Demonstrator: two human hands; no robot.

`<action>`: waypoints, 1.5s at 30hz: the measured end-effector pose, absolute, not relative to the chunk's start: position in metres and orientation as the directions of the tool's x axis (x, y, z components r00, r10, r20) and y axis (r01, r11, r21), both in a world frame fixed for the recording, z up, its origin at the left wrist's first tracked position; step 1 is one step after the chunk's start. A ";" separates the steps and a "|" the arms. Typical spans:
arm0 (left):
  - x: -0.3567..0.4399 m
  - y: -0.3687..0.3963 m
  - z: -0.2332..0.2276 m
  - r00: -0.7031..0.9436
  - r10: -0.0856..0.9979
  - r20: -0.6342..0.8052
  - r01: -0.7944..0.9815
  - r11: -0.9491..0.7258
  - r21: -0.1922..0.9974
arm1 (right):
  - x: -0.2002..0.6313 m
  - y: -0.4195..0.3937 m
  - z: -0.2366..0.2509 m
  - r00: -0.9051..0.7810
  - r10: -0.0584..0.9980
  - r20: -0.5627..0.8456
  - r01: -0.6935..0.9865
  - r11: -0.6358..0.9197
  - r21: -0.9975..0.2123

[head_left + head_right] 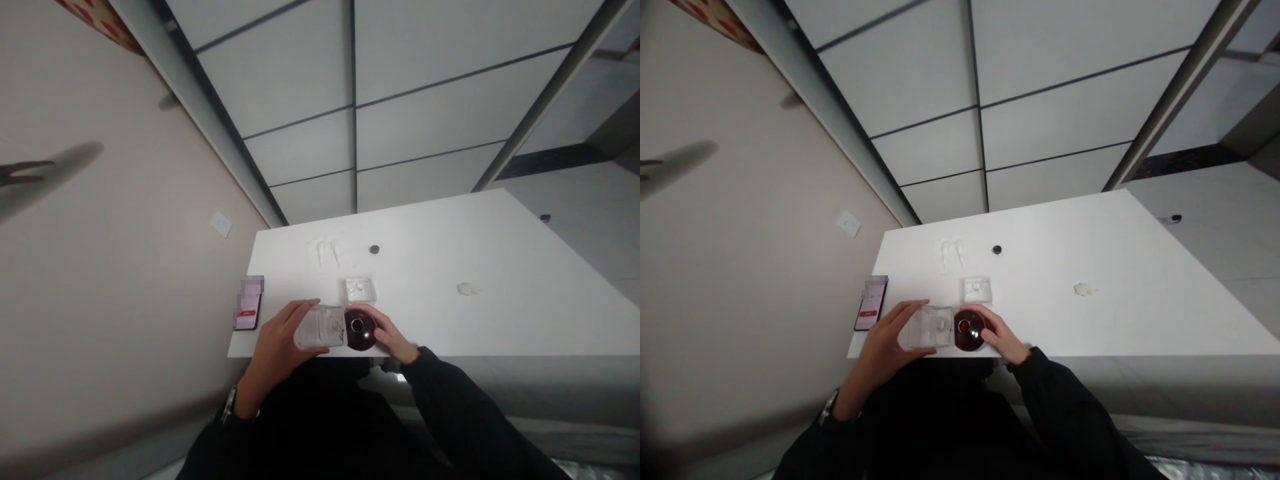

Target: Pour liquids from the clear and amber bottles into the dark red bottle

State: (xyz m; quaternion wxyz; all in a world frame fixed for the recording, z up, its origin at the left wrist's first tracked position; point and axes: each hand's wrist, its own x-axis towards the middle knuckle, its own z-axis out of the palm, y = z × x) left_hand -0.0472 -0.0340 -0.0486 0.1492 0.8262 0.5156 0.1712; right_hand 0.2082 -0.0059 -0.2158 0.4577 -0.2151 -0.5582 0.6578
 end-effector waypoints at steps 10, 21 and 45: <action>-0.044 -0.026 -0.036 0.504 0.854 0.131 0.805 -0.519 0.287 | 0.206 -0.005 -0.210 -0.483 0.842 0.241 -0.366 0.055 -0.929; -0.044 -0.022 -0.026 0.568 0.816 0.107 0.792 -0.577 0.198 | 0.208 -0.005 -0.207 -0.492 0.842 0.221 -0.341 0.048 -0.939; -0.030 -0.020 -0.002 0.598 0.799 0.057 0.791 -0.600 0.122 | 0.209 -0.007 -0.198 -0.497 0.840 0.219 -0.341 0.043 -0.939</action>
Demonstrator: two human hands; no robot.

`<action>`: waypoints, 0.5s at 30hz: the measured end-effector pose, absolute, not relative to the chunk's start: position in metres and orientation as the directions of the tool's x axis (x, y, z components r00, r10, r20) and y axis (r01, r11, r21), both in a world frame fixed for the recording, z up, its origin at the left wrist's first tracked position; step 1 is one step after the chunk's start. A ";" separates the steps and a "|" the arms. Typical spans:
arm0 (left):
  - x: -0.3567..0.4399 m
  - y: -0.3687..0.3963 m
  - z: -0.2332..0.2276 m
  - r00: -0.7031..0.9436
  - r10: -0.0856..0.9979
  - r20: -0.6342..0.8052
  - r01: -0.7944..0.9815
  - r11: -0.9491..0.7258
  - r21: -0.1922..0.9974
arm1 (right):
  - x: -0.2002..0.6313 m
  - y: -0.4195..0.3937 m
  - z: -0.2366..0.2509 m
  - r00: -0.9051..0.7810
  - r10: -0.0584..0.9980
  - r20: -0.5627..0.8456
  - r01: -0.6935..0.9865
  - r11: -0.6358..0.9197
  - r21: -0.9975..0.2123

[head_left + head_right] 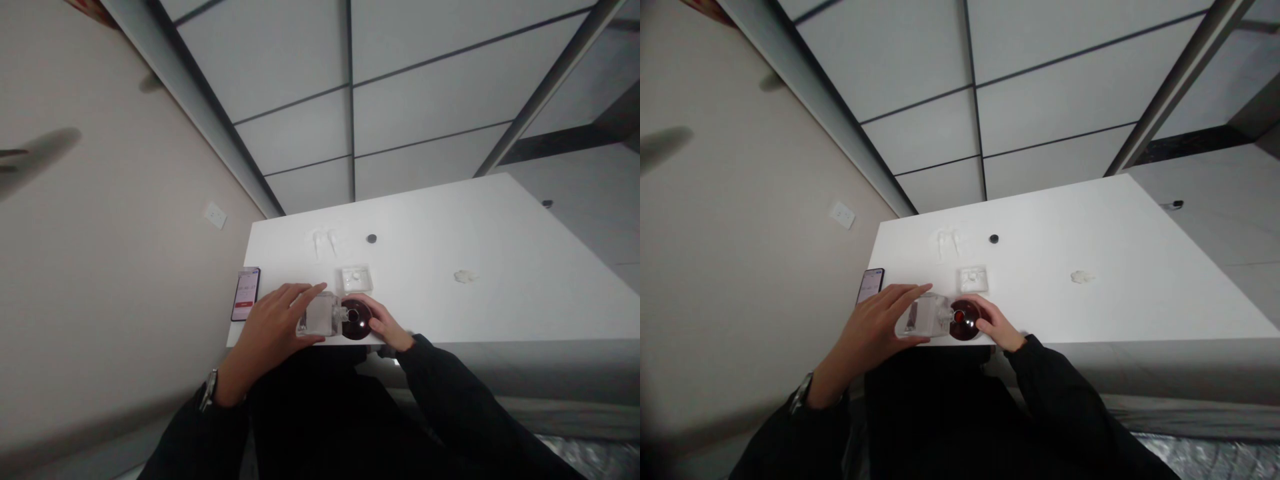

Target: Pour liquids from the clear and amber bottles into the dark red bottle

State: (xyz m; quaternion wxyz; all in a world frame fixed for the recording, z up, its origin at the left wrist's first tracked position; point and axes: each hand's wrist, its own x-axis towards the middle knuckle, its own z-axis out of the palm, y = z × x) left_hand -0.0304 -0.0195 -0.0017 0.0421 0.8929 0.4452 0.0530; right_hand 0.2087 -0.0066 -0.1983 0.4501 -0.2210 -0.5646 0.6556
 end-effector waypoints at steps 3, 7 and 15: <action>-0.029 -0.020 0.001 0.572 0.819 0.042 0.808 -0.572 0.144 | 0.208 -0.006 -0.198 -0.495 0.841 0.217 -0.336 0.046 -0.941; -0.027 -0.019 0.003 0.577 0.815 0.043 0.803 -0.577 0.153 | 0.208 -0.006 -0.200 -0.490 0.844 0.218 -0.337 0.048 -0.940; -0.027 -0.018 0.005 0.617 0.785 0.053 0.774 -0.617 0.141 | 0.208 -0.006 -0.201 -0.487 0.848 0.211 -0.337 0.040 -0.941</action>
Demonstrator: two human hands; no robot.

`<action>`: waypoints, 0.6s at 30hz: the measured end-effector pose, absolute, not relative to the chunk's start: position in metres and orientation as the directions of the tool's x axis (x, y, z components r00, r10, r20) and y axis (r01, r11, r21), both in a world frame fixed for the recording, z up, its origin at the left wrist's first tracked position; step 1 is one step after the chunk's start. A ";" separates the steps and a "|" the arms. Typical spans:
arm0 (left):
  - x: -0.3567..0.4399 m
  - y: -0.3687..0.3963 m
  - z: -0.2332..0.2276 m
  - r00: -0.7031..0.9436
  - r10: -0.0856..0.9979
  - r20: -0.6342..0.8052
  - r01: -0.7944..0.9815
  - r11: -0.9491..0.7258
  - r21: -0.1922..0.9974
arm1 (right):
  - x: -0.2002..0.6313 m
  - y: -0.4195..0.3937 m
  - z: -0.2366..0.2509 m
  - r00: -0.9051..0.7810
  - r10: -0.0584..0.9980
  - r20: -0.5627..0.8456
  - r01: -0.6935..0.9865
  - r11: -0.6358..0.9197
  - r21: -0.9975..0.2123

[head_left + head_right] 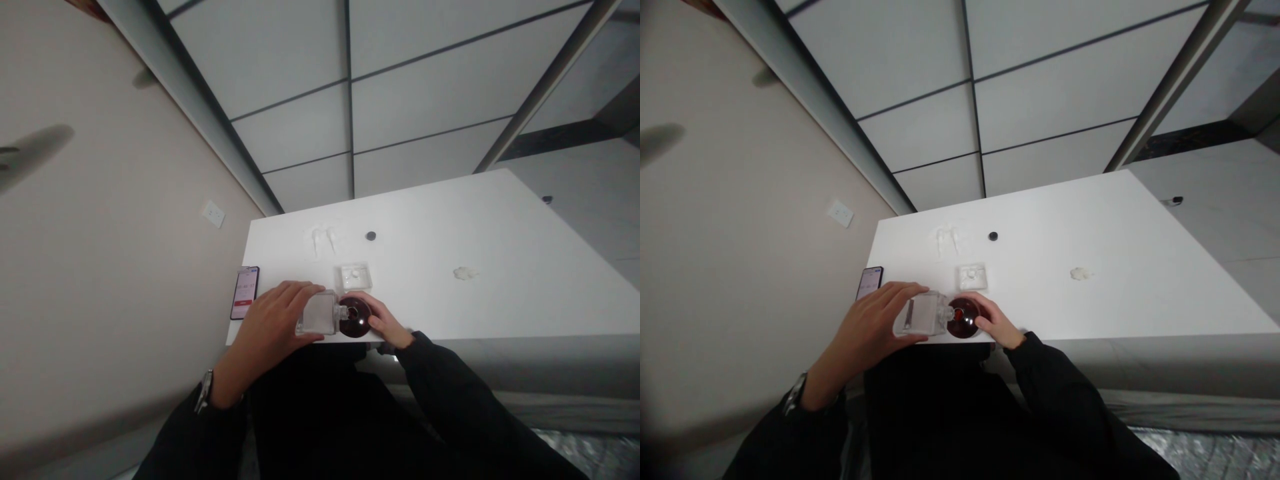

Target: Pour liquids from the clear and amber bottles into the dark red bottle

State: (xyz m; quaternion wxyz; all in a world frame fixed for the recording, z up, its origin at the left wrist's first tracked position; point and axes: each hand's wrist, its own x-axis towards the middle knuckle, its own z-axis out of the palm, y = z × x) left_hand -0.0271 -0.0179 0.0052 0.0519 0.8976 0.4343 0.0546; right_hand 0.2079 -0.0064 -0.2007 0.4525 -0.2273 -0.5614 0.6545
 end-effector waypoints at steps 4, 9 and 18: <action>-0.027 -0.019 0.006 0.625 0.778 0.068 0.768 -0.628 0.126 | 0.208 -0.006 -0.201 -0.489 0.845 0.218 -0.351 0.038 -0.936; -0.026 -0.019 0.008 0.617 0.785 0.054 0.775 -0.618 0.131 | 0.207 -0.006 -0.201 -0.494 0.844 0.210 -0.350 0.028 -0.936; -0.025 -0.020 0.012 0.615 0.786 0.067 0.777 -0.618 0.117 | 0.208 -0.006 -0.203 -0.487 0.848 0.210 -0.347 0.033 -0.937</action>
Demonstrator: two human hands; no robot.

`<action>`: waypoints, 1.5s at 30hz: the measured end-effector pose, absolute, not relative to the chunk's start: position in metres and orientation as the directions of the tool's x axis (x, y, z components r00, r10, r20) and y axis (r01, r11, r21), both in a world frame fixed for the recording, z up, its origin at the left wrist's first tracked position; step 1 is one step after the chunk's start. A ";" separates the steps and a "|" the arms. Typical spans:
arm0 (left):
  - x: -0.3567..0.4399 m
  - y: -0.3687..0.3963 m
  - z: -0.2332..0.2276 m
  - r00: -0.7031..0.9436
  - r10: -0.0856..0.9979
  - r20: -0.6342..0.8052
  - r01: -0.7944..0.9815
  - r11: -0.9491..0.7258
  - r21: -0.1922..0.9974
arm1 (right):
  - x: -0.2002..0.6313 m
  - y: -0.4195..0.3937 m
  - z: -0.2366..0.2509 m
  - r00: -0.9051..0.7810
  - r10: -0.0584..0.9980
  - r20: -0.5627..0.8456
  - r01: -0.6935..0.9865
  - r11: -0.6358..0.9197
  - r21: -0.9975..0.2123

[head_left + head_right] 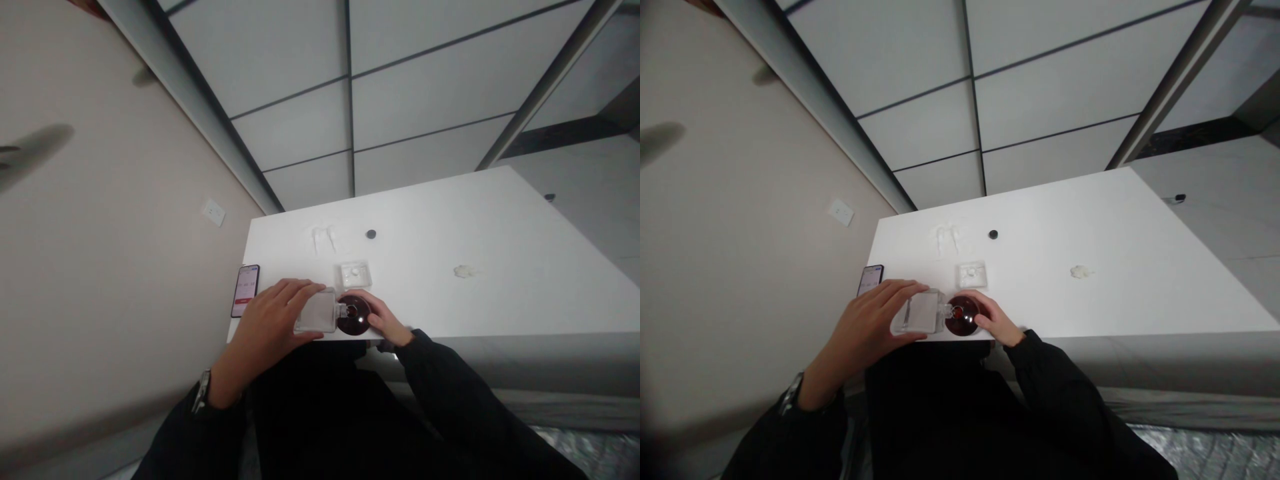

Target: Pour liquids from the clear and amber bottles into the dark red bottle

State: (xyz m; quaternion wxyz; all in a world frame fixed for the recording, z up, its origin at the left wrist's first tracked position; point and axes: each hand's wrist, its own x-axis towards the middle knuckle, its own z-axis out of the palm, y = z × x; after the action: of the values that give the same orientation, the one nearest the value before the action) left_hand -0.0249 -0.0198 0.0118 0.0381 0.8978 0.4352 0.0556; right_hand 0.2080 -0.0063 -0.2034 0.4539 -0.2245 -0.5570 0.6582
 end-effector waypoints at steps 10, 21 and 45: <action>-0.024 -0.021 0.017 0.614 0.788 0.048 0.781 -0.615 0.113 | 0.209 -0.007 -0.204 -0.493 0.844 0.211 -0.354 0.027 -0.935; -0.022 -0.020 0.023 0.645 0.761 0.069 0.757 -0.648 0.078 | 0.209 -0.006 -0.205 -0.492 0.839 0.232 -0.359 0.047 -0.932; -0.018 -0.018 0.029 0.680 0.729 0.076 0.730 -0.683 0.022 | 0.210 -0.006 -0.206 -0.484 0.838 0.251 -0.364 0.068 -0.929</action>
State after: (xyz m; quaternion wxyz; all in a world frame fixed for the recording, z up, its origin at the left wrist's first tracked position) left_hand -0.0181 -0.0183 0.0290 -0.0048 0.9165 0.3980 0.0391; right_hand 0.2103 -0.0061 -0.2057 0.4626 -0.2097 -0.5657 0.6496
